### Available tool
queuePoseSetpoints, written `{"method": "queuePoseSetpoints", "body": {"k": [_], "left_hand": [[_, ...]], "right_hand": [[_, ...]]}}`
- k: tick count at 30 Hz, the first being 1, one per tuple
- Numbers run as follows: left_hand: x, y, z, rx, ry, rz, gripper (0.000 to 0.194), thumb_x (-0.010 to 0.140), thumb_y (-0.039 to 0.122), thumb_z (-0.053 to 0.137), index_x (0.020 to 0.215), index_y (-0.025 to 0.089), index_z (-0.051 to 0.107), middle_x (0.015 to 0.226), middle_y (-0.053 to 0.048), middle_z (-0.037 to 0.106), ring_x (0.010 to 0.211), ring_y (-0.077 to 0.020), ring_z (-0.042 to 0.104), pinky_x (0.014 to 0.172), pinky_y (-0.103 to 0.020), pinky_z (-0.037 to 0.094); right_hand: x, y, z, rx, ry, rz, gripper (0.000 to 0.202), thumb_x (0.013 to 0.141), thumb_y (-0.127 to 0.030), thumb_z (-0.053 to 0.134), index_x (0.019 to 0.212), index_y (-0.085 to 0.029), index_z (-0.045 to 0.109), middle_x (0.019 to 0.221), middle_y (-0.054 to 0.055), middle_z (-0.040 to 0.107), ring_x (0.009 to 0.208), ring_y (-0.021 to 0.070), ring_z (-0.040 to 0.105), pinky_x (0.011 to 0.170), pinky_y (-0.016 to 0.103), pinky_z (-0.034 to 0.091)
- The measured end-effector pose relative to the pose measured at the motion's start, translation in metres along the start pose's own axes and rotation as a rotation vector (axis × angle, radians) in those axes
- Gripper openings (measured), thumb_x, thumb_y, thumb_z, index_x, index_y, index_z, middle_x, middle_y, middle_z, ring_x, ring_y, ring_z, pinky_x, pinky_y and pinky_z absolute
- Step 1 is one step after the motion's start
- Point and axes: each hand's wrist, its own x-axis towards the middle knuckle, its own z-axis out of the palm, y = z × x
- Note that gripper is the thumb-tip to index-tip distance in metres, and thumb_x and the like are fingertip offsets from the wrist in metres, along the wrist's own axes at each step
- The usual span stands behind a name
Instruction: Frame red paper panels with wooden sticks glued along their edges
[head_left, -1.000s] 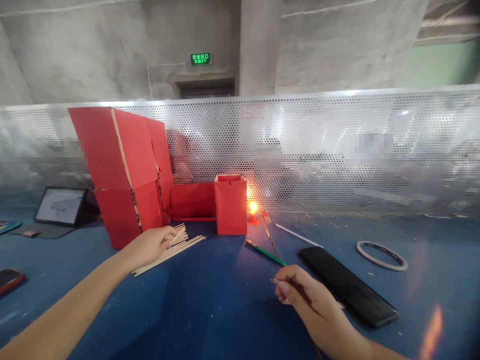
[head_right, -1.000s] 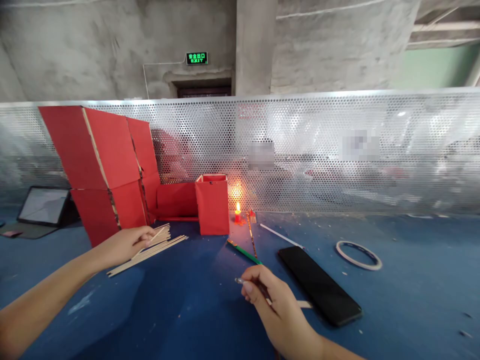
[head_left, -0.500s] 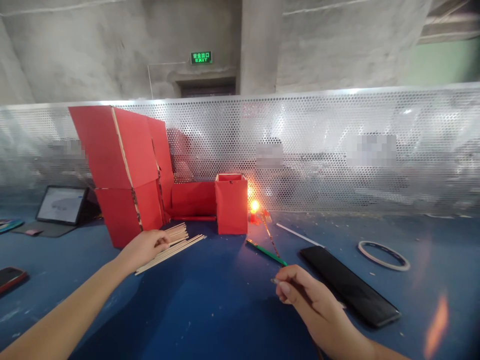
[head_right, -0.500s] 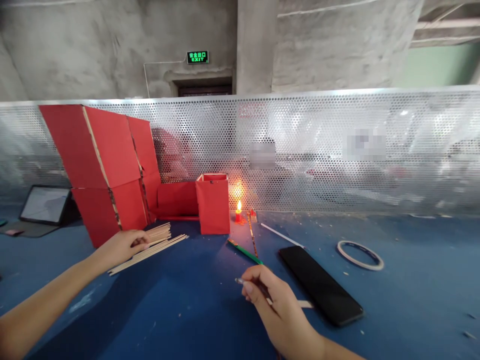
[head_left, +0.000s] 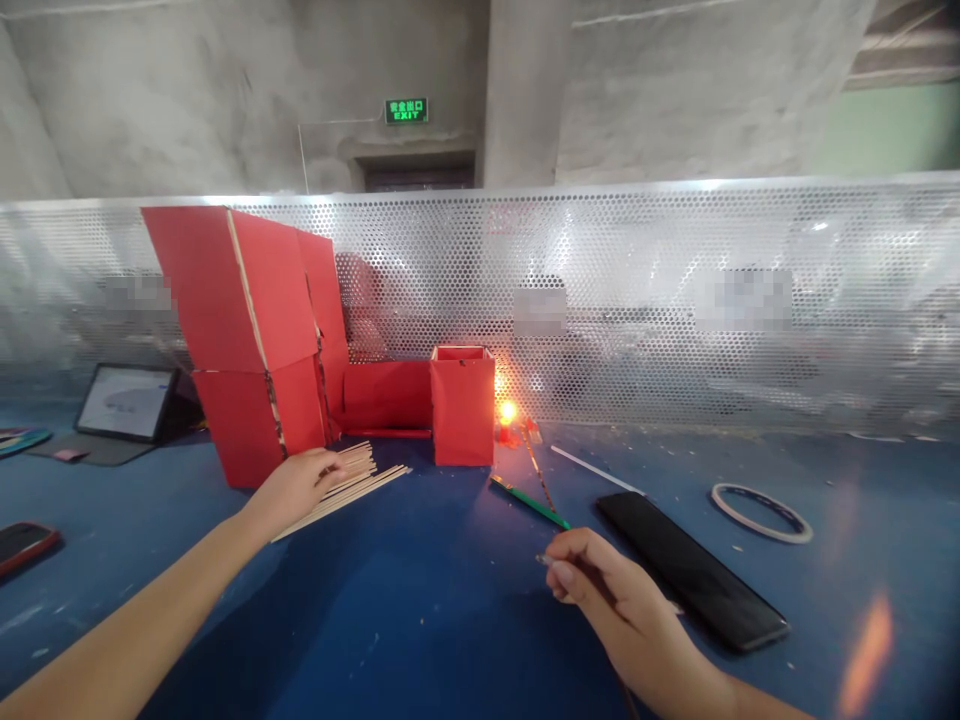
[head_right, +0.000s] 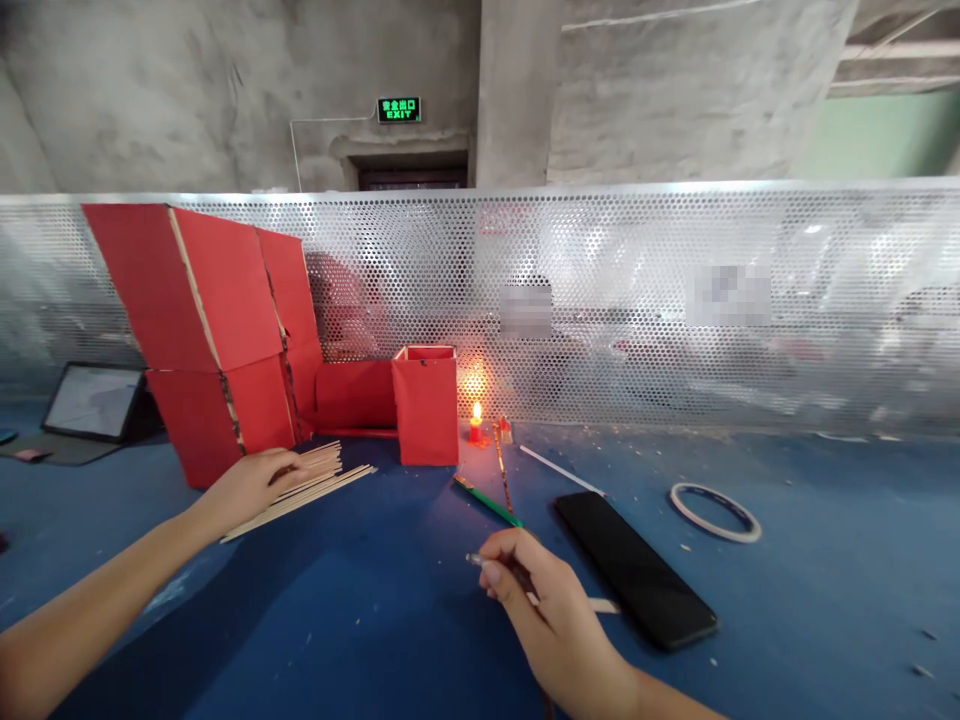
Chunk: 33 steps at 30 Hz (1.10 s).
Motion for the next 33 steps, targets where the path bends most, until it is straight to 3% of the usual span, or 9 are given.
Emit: {"method": "queuePoseSetpoints", "body": {"k": [4, 8, 16, 26, 33], "left_hand": [[0.017, 0.016, -0.008, 0.038, 0.053, 0.002, 0.024, 0.097, 0.036, 0.059, 0.108, 0.017, 0.066, 0.107, -0.006, 0.07, 0.093, -0.0212, 0.069, 0.084, -0.042, 0.057], [0.05, 0.027, -0.013, 0.15, 0.107, -0.008, 0.024, 0.095, 0.035, 0.061, 0.112, 0.017, 0.065, 0.113, -0.007, 0.069, 0.096, -0.0219, 0.068, 0.084, -0.043, 0.058], [0.105, 0.04, -0.002, 0.265, 0.236, -0.027, 0.031, 0.095, 0.033, 0.062, 0.123, 0.019, 0.061, 0.127, -0.01, 0.063, 0.109, -0.0259, 0.065, 0.091, -0.048, 0.056], [0.135, 0.041, 0.005, 0.294, 0.151, 0.004, 0.029, 0.095, 0.034, 0.062, 0.12, 0.019, 0.062, 0.124, -0.009, 0.065, 0.105, -0.0247, 0.066, 0.089, -0.046, 0.057], [0.138, 0.032, 0.006, 0.276, 0.17, 0.036, 0.028, 0.095, 0.034, 0.062, 0.119, 0.02, 0.063, 0.125, -0.009, 0.065, 0.106, -0.0247, 0.066, 0.09, -0.047, 0.056]], "right_hand": [[0.001, -0.004, -0.002, 0.004, -0.006, 0.0, 0.024, 0.098, -0.037, 0.046, 0.087, -0.022, 0.061, 0.074, 0.002, 0.062, 0.068, 0.0158, 0.061, 0.065, 0.028, 0.053], [0.001, -0.004, -0.002, 0.0, 0.0, 0.018, 0.024, 0.097, -0.038, 0.047, 0.086, -0.022, 0.061, 0.072, 0.001, 0.061, 0.066, 0.0158, 0.06, 0.062, 0.027, 0.052], [0.0, -0.001, -0.003, -0.005, 0.0, 0.015, 0.026, 0.098, -0.039, 0.045, 0.087, -0.022, 0.061, 0.072, 0.001, 0.062, 0.067, 0.0163, 0.06, 0.062, 0.027, 0.052], [0.001, 0.011, -0.003, 0.022, -0.02, -0.008, 0.024, 0.099, -0.037, 0.046, 0.087, -0.022, 0.06, 0.074, 0.001, 0.064, 0.068, 0.0154, 0.06, 0.063, 0.025, 0.05], [0.0, 0.012, -0.005, 0.03, -0.033, -0.019, 0.023, 0.1, -0.035, 0.045, 0.089, -0.022, 0.06, 0.076, 0.001, 0.064, 0.069, 0.0153, 0.06, 0.064, 0.025, 0.049]]}}
